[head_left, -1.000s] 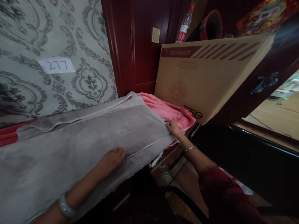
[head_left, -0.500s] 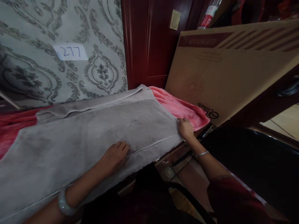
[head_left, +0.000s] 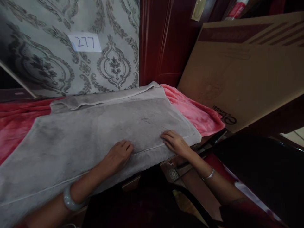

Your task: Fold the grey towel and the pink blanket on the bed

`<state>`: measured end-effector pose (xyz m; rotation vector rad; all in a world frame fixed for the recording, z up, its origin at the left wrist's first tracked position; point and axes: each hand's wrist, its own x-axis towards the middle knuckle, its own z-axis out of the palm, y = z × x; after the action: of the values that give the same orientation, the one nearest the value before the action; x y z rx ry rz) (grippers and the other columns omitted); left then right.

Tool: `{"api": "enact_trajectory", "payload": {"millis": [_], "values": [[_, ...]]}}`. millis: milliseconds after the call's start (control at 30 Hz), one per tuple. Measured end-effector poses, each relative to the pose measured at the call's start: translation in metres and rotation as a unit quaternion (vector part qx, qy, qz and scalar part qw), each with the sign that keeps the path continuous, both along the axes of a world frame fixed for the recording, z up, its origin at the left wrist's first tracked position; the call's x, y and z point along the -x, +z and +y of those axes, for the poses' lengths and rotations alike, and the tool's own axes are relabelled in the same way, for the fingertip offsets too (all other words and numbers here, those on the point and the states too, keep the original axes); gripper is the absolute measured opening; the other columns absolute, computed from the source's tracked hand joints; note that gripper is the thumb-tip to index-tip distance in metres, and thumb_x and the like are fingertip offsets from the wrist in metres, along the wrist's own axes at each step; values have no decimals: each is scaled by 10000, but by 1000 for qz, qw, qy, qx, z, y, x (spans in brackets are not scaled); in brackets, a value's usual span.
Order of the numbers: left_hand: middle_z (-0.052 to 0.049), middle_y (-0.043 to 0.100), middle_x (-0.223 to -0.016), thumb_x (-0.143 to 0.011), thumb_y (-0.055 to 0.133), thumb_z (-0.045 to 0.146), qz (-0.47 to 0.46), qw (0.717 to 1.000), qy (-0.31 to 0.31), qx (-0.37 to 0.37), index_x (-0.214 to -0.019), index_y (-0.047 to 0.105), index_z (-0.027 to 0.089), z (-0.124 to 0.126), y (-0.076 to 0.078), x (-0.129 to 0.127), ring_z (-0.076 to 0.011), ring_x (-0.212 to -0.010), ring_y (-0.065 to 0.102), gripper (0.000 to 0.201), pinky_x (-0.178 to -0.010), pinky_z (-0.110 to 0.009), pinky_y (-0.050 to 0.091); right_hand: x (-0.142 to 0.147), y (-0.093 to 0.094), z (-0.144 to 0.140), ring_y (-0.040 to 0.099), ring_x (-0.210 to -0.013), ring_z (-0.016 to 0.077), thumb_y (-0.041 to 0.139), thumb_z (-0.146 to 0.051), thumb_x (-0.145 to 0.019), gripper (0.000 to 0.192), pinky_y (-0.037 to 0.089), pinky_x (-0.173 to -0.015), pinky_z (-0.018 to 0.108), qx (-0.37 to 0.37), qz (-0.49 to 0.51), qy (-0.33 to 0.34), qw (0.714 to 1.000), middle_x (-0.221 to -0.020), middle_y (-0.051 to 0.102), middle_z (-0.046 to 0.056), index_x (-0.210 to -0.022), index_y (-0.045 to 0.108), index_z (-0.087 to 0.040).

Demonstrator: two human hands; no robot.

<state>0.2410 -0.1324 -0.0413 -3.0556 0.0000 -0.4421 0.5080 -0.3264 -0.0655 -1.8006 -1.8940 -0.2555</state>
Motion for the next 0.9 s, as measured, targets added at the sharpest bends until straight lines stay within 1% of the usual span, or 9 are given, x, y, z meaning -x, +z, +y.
{"api": "enact_trajectory", "payload": {"millis": [133, 300, 467, 533, 600, 700, 767, 833, 900], "values": [[-82, 577, -883, -900, 396, 60, 9, 999, 40, 6, -876, 563, 175, 3, 0, 19, -219, -799, 503, 204, -679, -362, 429, -1, -14, -8, 570, -951, 243, 405, -101, -953, 327, 509, -810, 398, -36, -52, -45, 997, -1041, 640, 118, -1159, 641, -195], [-48, 574, -909, -902, 343, 8, 13, 998, 24, 63, -935, 557, 194, 0, -7, 33, -205, -821, 508, 285, -721, -349, 430, 0, -24, -17, 566, -876, 237, 387, -106, -952, 323, 500, -752, 383, -58, -40, -70, 995, -915, 628, 97, -1076, 669, -204], [-54, 582, -900, -957, 326, 96, 17, 998, 32, 55, -937, 573, 190, 1, -4, 44, -199, -812, 515, 265, -758, -362, 462, -3, -13, -20, 588, -873, 226, 414, -129, -941, 283, 511, -755, 369, -37, 10, -43, 998, -908, 632, 83, -1036, 665, -222], [-78, 597, -930, -972, 384, 181, 4, 997, 49, 54, -950, 590, 177, 8, 2, 57, -214, -841, 534, 207, -766, -376, 479, -3, -6, -19, 598, -866, 227, 465, -189, -948, 211, 515, -752, 368, -32, 23, -28, 999, -902, 635, 80, -1009, 664, -223], [-117, 619, -1053, -963, 459, 276, -7, 994, 82, 71, -1041, 611, 167, 17, 10, 76, -245, -937, 564, 203, -819, -406, 496, -1, 1, -14, 610, -881, 240, 520, -279, -950, 174, 519, -771, 387, -30, 29, -22, 999, -923, 646, 88, -1007, 675, -224], [-160, 577, -1321, -965, 465, 355, -18, 981, 173, 84, -1269, 583, 179, 31, 15, 107, -310, -1186, 540, 371, -982, -488, 462, 9, 6, 3, 618, -1005, 272, 504, -366, -966, 283, 514, -873, 443, -22, 25, -13, 999, -1072, 667, 118, -1143, 678, -229], [-157, 485, -1482, -979, 432, 379, -1, 971, 226, 74, -1419, 494, 204, 36, 13, 127, -342, -1361, 427, 477, -1080, -546, 388, 17, 3, 17, 563, -1185, 304, 457, -392, -981, 401, 468, -987, 503, -12, -1, -8, 1000, -1281, 625, 132, -1322, 604, -240], [-127, 380, -1580, -984, 427, 418, 36, 966, 245, 70, -1509, 390, 248, 35, 6, 145, -350, -1466, 287, 553, -1136, -606, 298, 24, -5, 29, 438, -1356, 332, 439, -431, -983, 510, 394, -1066, 567, 8, -41, 0, 999, -1481, 498, 116, -1464, 477, -266], [-94, 332, -1613, -991, 423, 423, 66, 964, 244, 77, -1532, 345, 295, 29, -1, 159, -342, -1500, 215, 561, -1150, -644, 243, 27, -17, 35, 354, -1429, 339, 429, -467, -983, 566, 350, -1085, 614, 34, -77, 11, 996, -1565, 405, 88, -1525, 379, -313]]}}
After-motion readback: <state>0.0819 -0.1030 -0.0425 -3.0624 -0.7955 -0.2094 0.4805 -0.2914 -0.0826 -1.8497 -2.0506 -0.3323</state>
